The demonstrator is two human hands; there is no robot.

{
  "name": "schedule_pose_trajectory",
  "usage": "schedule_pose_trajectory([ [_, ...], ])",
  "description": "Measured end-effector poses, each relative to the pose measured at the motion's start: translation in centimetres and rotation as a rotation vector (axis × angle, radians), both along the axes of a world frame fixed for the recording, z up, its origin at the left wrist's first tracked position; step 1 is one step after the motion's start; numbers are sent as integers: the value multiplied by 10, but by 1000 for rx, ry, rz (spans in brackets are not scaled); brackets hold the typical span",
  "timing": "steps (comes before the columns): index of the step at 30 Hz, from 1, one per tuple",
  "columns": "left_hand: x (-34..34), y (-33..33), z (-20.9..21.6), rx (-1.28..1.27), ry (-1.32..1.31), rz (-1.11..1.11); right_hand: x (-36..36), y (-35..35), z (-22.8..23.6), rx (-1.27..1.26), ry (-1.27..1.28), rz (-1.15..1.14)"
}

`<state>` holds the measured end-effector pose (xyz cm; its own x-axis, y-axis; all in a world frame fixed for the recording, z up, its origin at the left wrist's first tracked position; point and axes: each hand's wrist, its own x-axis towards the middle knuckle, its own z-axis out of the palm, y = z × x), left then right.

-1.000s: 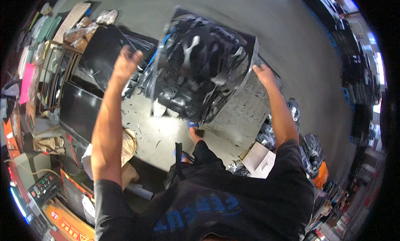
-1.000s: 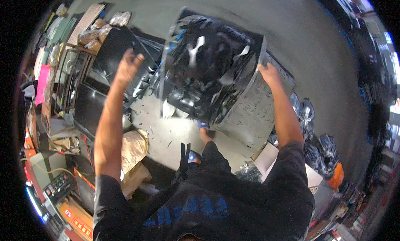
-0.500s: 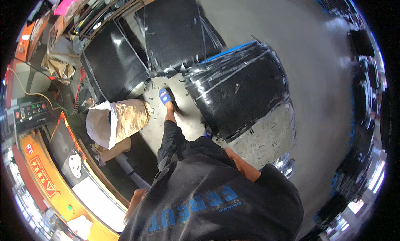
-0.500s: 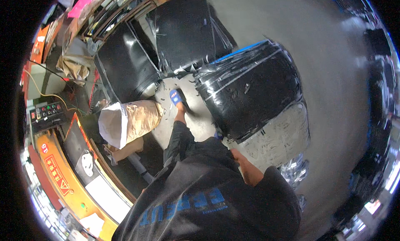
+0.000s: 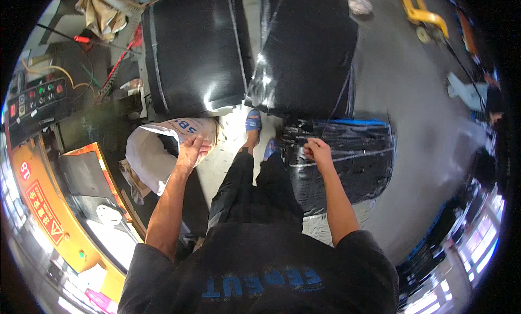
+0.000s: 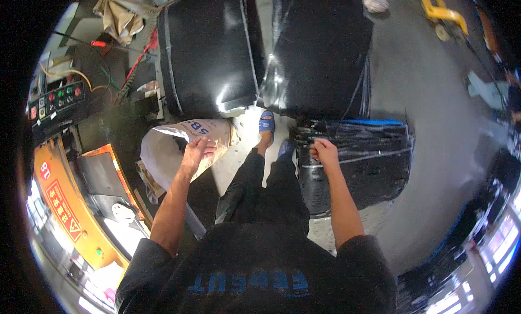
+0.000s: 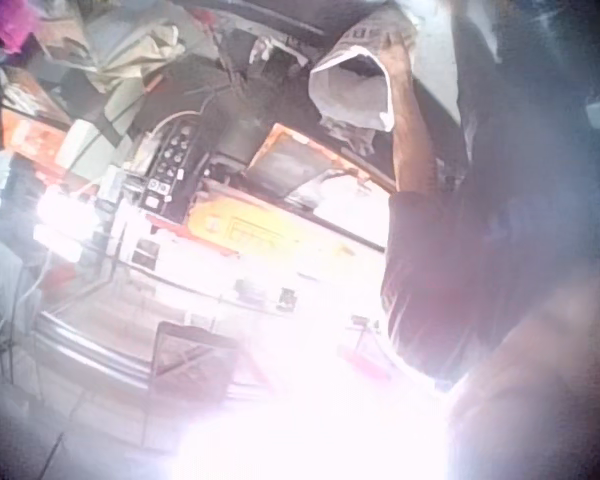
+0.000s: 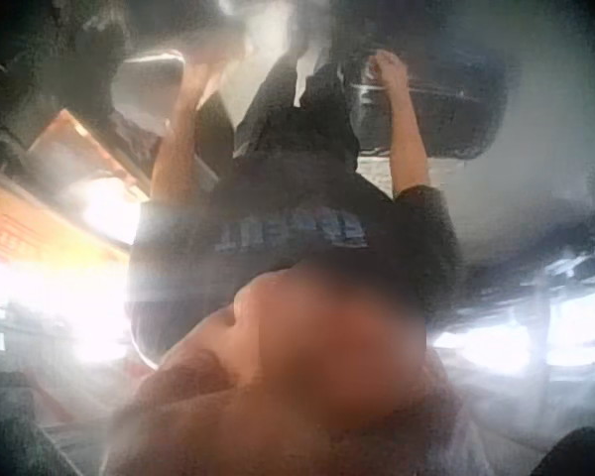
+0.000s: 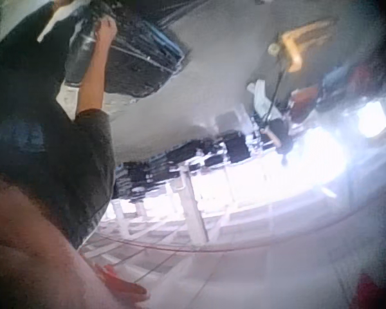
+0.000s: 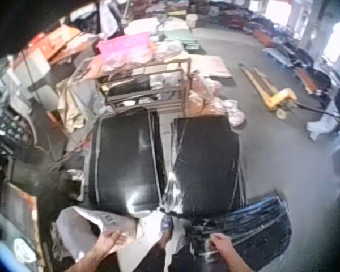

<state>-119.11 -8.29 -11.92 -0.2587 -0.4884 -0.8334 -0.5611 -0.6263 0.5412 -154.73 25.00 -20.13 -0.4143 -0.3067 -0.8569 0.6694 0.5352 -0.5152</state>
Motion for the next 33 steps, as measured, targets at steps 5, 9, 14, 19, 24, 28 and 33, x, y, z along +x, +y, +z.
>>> schedule_pose_trajectory([
  [5, -18, -4, -25, 109, -66, 140, -10, -162, -101, -149, -113, 358],
  [9, -6, -38, -101, 105, -115, 294, -10, -253, -265, 2, -77, 635],
  [14, 35, -125, -245, -5, -231, 295, -13, -345, -372, 6, 327, 843],
  [19, 108, -200, -378, -193, -700, -64, 18, -398, -358, 108, 367, 919],
  [24, 165, -258, -416, -251, -898, -210, 39, -428, -281, 108, 61, 618],
  [28, 184, -299, -405, -380, -895, -94, 12, -452, -155, -75, -122, 576],
  [33, 155, -342, -308, 78, -303, 267, -19, -402, 24, -75, -33, 403],
])
